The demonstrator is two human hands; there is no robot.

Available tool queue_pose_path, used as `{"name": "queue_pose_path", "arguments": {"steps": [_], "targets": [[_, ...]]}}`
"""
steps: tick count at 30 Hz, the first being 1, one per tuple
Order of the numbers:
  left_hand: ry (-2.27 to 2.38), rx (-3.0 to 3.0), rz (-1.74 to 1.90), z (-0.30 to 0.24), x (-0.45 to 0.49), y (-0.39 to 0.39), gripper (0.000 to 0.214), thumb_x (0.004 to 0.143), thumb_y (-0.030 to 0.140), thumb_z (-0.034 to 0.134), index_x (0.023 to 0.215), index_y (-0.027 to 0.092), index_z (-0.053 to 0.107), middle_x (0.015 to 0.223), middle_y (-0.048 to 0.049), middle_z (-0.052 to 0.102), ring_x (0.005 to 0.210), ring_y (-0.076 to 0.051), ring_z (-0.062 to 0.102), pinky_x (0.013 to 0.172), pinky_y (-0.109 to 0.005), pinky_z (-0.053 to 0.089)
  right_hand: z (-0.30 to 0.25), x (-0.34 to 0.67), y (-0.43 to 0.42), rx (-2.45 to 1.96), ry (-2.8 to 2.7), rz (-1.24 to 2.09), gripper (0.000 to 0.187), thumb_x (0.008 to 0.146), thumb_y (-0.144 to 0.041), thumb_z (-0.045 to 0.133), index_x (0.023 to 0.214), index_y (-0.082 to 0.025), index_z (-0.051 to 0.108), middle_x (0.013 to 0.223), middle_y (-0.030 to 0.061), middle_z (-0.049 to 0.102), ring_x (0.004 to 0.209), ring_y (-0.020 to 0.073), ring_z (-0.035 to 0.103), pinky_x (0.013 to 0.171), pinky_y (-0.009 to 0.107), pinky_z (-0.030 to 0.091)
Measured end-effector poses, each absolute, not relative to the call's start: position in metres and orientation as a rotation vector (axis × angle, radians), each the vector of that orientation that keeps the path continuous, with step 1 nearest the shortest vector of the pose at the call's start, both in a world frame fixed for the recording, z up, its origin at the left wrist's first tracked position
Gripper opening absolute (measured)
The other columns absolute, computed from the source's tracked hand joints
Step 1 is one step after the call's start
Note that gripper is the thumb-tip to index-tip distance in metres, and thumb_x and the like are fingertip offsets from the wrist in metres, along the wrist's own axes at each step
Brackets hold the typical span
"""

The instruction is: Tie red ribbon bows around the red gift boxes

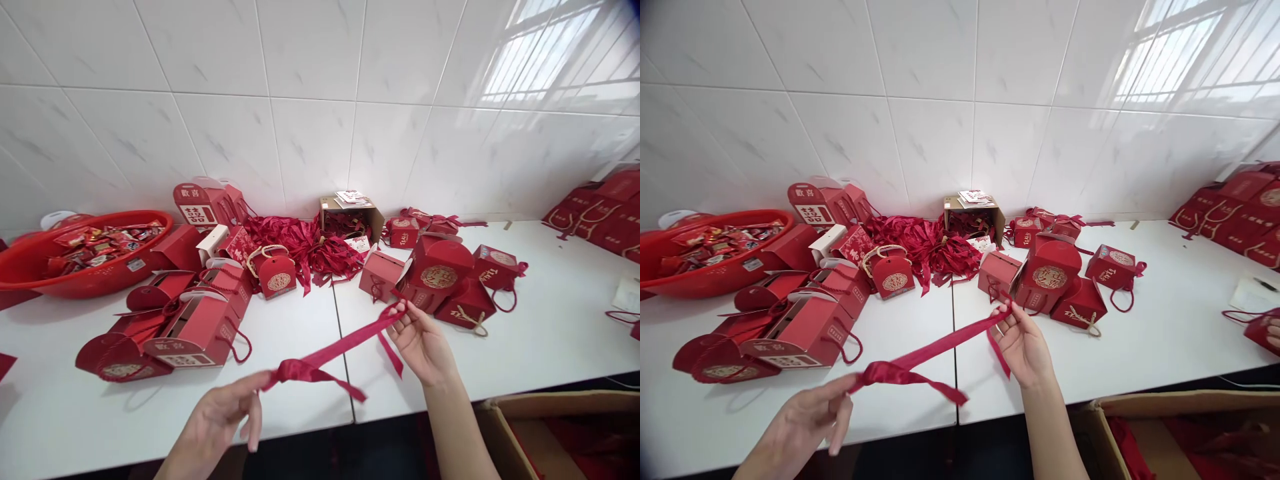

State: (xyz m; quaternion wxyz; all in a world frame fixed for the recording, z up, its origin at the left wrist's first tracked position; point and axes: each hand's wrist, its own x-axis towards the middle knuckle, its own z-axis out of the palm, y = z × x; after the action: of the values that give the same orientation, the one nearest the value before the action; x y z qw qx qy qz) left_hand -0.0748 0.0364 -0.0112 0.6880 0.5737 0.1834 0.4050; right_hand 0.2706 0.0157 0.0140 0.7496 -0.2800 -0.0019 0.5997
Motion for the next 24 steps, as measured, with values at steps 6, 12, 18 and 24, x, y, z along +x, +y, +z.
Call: {"name": "queue_pose_path", "arguments": {"steps": [6, 12, 18, 24], "targets": [[0.696, 0.592, 1.459, 0.011, -0.042, 0.08, 0.033, 0.077, 0.029, 0.059, 0.107, 0.02, 0.07, 0.117, -0.0058, 0.068, 0.091, -0.015, 0.066, 0.063, -0.018, 0.054, 0.008, 0.295, 0.012, -0.632, 0.024, 1.013, 0.008, 0.084, -0.02, 0.059, 0.088, -0.019, 0.067, 0.084, -0.0014, 0.073, 0.081, 0.0103, 0.069, 0.075, 0.024, 0.059], [0.798, 0.817, 1.888, 0.03, -0.024, 0.109, 0.044, 0.079, 0.021, 0.057, 0.122, 0.025, 0.06, 0.149, -0.0007, 0.039, 0.134, -0.02, 0.042, 0.109, -0.028, 0.039, 0.0, 0.332, 0.002, -0.718, 0.0, 0.705, 0.011, 0.082, -0.027, 0.063, 0.085, -0.017, 0.068, 0.081, -0.0013, 0.071, 0.08, 0.0123, 0.069, 0.074, 0.025, 0.058], [1.598, 1.584, 1.423, 0.025, -0.013, 0.128, 0.064, 0.074, 0.034, 0.067, 0.135, 0.028, 0.049, 0.145, -0.0109, 0.039, 0.136, -0.037, 0.033, 0.109, -0.058, 0.029, 0.011, 0.34, -0.012, -0.812, -0.08, 0.432, 0.012, 0.073, -0.02, 0.073, 0.08, -0.013, 0.067, 0.079, 0.0011, 0.068, 0.074, 0.0112, 0.065, 0.072, 0.025, 0.057], [1.429, 2.183, 1.095, 0.022, 0.099, 0.139, 0.072, 0.074, 0.038, 0.068, 0.14, 0.02, 0.043, 0.155, -0.0144, 0.018, 0.141, -0.039, 0.014, 0.114, -0.057, 0.012, 0.055, 0.323, -0.065, -0.827, -0.327, 0.436, 0.02, 0.066, -0.023, 0.074, 0.065, -0.017, 0.055, 0.055, -0.0062, 0.049, 0.04, 0.0019, 0.034, 0.038, 0.015, 0.036]]}}
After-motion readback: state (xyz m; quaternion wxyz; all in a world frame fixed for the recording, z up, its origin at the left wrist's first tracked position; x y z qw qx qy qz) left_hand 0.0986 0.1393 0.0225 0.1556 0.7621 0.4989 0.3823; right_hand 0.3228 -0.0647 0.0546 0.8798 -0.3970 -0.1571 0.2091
